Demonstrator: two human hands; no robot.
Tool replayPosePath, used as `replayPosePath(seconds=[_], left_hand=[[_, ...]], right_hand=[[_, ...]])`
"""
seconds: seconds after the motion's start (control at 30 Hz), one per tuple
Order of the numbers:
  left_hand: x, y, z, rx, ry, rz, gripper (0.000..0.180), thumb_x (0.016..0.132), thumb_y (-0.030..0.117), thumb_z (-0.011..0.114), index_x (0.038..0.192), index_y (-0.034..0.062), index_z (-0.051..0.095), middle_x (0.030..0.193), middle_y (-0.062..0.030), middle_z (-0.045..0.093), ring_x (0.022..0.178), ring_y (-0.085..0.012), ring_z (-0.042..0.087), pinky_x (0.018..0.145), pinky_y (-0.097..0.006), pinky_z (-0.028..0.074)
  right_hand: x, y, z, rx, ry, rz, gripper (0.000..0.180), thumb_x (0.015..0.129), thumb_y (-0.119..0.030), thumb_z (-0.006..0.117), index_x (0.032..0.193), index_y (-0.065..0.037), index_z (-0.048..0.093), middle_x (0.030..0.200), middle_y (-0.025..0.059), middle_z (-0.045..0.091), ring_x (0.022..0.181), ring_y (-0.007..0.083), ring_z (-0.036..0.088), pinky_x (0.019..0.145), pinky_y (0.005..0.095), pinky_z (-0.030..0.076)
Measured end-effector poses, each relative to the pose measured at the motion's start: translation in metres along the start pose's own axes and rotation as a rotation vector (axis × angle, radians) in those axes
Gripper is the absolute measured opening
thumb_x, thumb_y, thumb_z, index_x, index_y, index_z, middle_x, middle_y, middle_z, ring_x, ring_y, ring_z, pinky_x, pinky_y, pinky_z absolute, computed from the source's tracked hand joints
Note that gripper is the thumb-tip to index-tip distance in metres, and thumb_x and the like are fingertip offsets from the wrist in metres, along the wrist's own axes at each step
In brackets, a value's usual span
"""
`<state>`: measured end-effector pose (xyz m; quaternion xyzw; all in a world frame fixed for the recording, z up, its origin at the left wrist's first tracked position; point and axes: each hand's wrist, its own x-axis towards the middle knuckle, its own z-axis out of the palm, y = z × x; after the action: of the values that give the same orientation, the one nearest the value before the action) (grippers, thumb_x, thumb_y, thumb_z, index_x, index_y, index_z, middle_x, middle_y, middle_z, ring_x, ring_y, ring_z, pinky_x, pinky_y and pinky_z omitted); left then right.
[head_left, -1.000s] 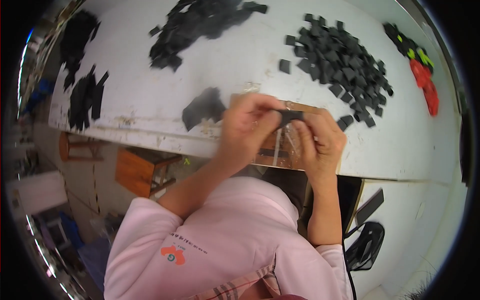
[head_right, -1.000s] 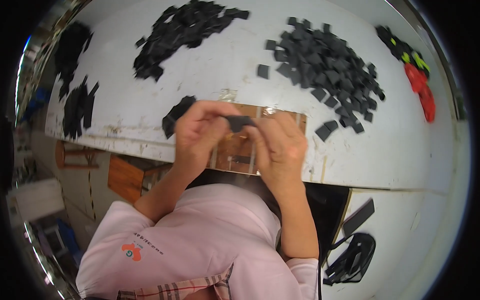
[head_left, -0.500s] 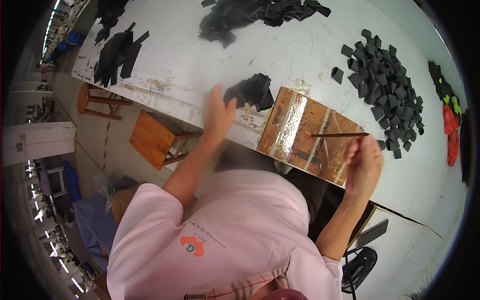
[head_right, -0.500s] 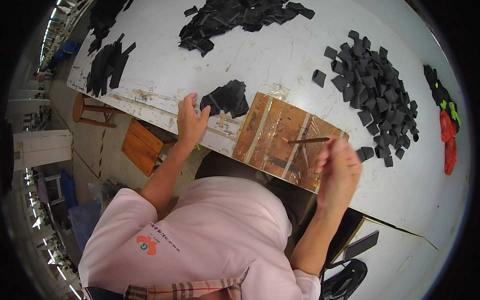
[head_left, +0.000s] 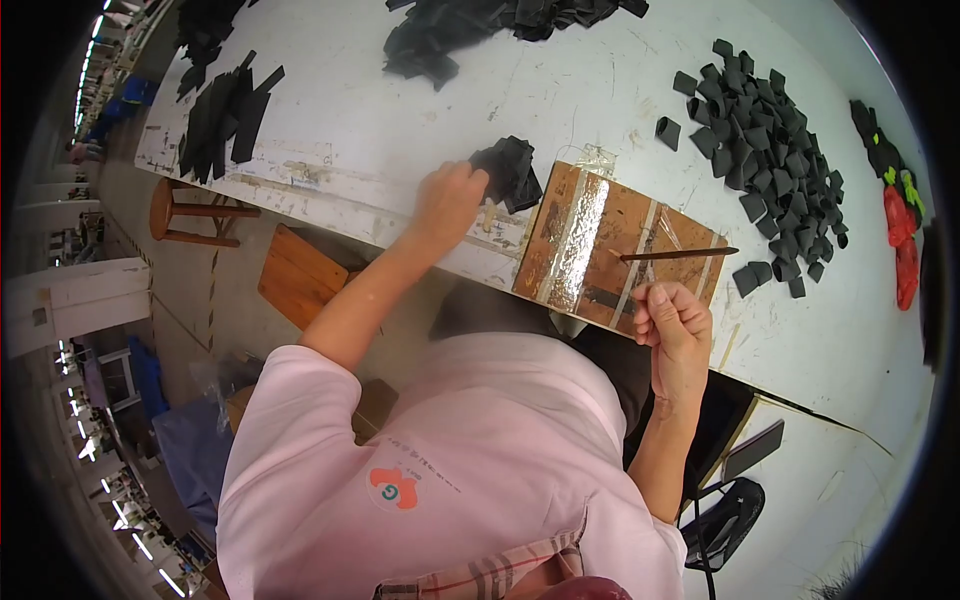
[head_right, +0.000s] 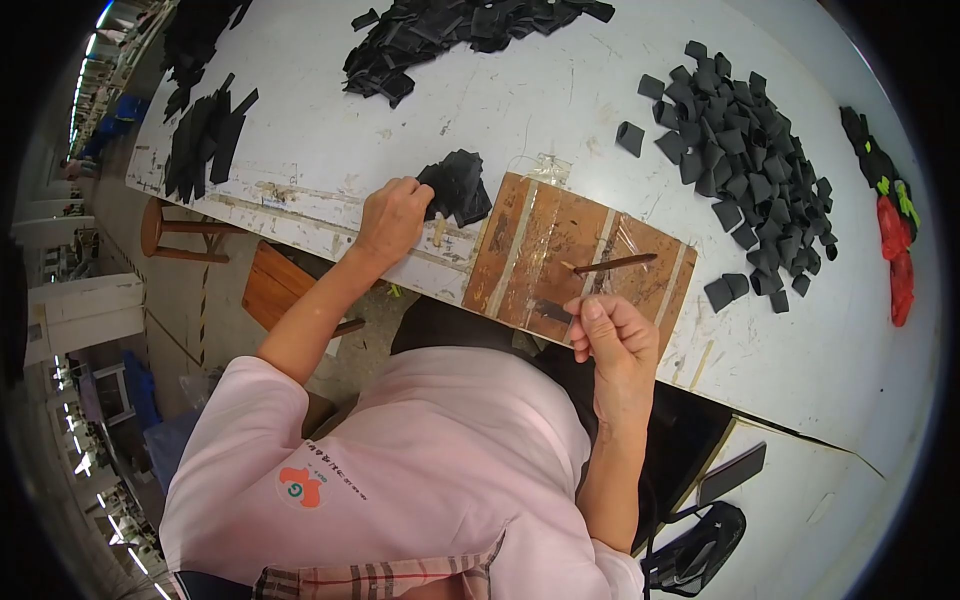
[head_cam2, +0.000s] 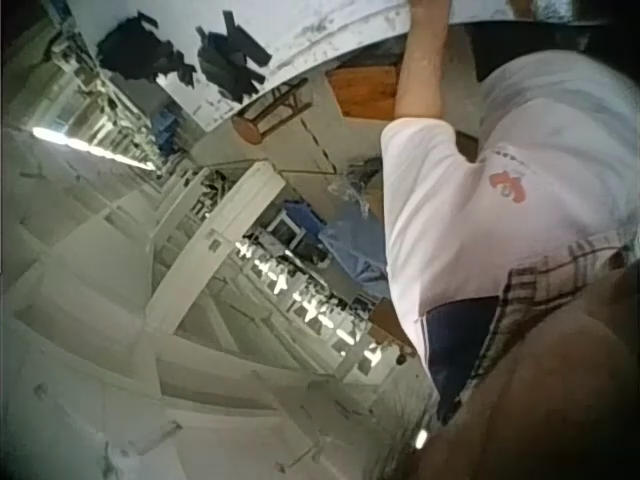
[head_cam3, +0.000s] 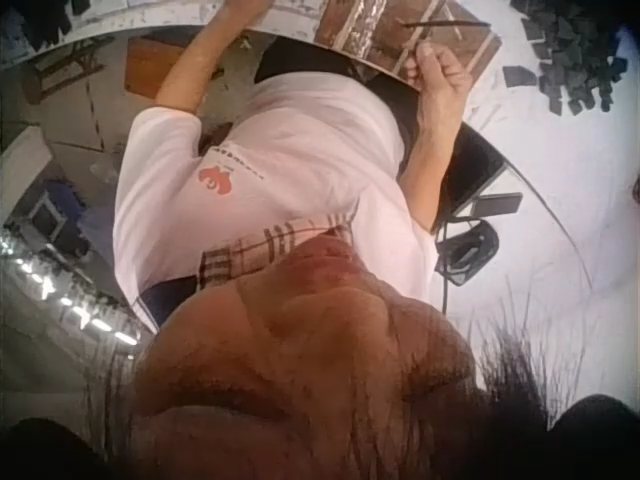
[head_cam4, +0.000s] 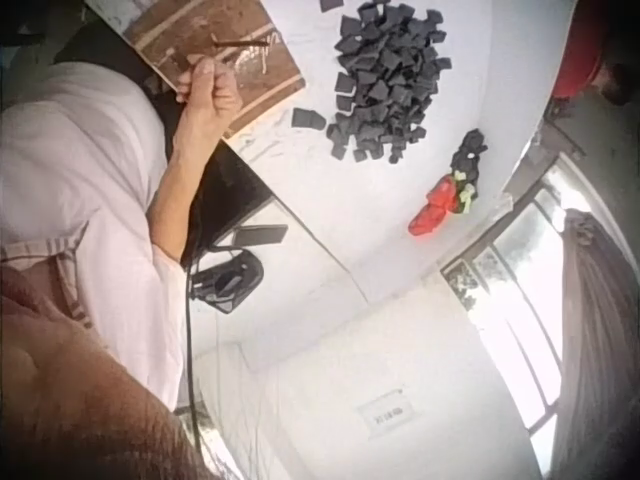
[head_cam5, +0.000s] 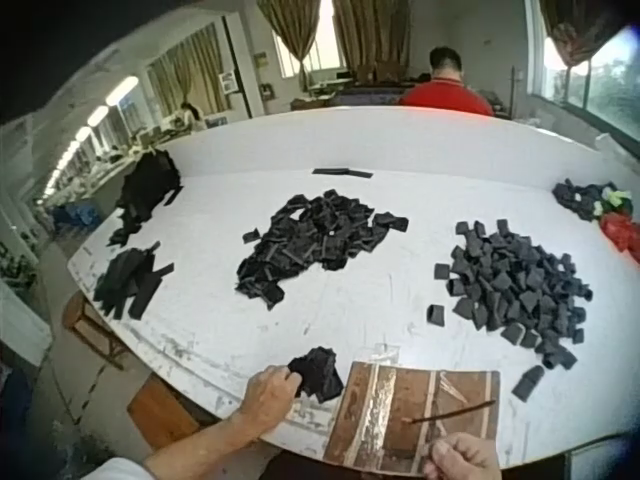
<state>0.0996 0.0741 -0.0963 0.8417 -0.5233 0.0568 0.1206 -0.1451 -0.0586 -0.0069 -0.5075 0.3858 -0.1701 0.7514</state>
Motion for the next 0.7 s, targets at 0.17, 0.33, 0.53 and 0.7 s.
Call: replayPosePath(seconds=[0.17, 0.33, 0.53, 0.7], left_hand=[[0.001, -0.006, -0.002, -0.038, 0.038, 0.126, 0.006, 0.067, -0.001, 0.051, 0.071, 0.0033, 0.051, 0.068, -0.0102, 0.048, 0.066, -0.0258, 0.053, 0.056, -0.034, 0.045], [0.002, -0.003, -0.002, 0.074, -0.072, 0.169, 0.008, 0.063, 0.001, 0.053, 0.067, 0.0040, 0.048, 0.066, -0.0118, 0.047, 0.062, -0.0262, 0.051, 0.053, -0.035, 0.043], [0.012, -0.006, 0.004, 0.161, -0.037, 0.226, 0.007, 0.065, 0.002, 0.052, 0.065, 0.0047, 0.046, 0.064, -0.0106, 0.046, 0.063, -0.0227, 0.055, 0.053, -0.032, 0.045], [0.015, -0.017, 0.002, -0.140, 0.187, 0.096, 0.003, 0.072, 0.002, 0.052, 0.072, 0.0035, 0.050, 0.068, -0.0106, 0.050, 0.061, -0.0196, 0.054, 0.050, -0.031, 0.043]], right_hand=[[-0.002, 0.000, 0.004, -0.053, -0.034, 0.009, 0.019, 0.084, -0.017, 0.053, 0.078, 0.000, 0.060, 0.059, -0.0006, 0.053, 0.051, 0.0040, 0.043, 0.046, 0.0167, 0.034], [0.001, 0.001, 0.007, -0.048, -0.054, 0.016, 0.019, 0.084, -0.017, 0.053, 0.079, 0.000, 0.061, 0.059, -0.0009, 0.053, 0.051, 0.0035, 0.043, 0.047, 0.0162, 0.034], [0.000, 0.004, 0.008, -0.048, -0.069, 0.029, 0.019, 0.084, -0.017, 0.053, 0.079, 0.000, 0.061, 0.059, -0.0010, 0.053, 0.051, 0.0033, 0.043, 0.047, 0.0161, 0.034], [-0.004, 0.004, 0.009, -0.088, -0.074, 0.017, 0.020, 0.084, -0.018, 0.053, 0.079, 0.000, 0.061, 0.059, -0.0006, 0.054, 0.052, 0.0033, 0.043, 0.047, 0.0161, 0.034]])
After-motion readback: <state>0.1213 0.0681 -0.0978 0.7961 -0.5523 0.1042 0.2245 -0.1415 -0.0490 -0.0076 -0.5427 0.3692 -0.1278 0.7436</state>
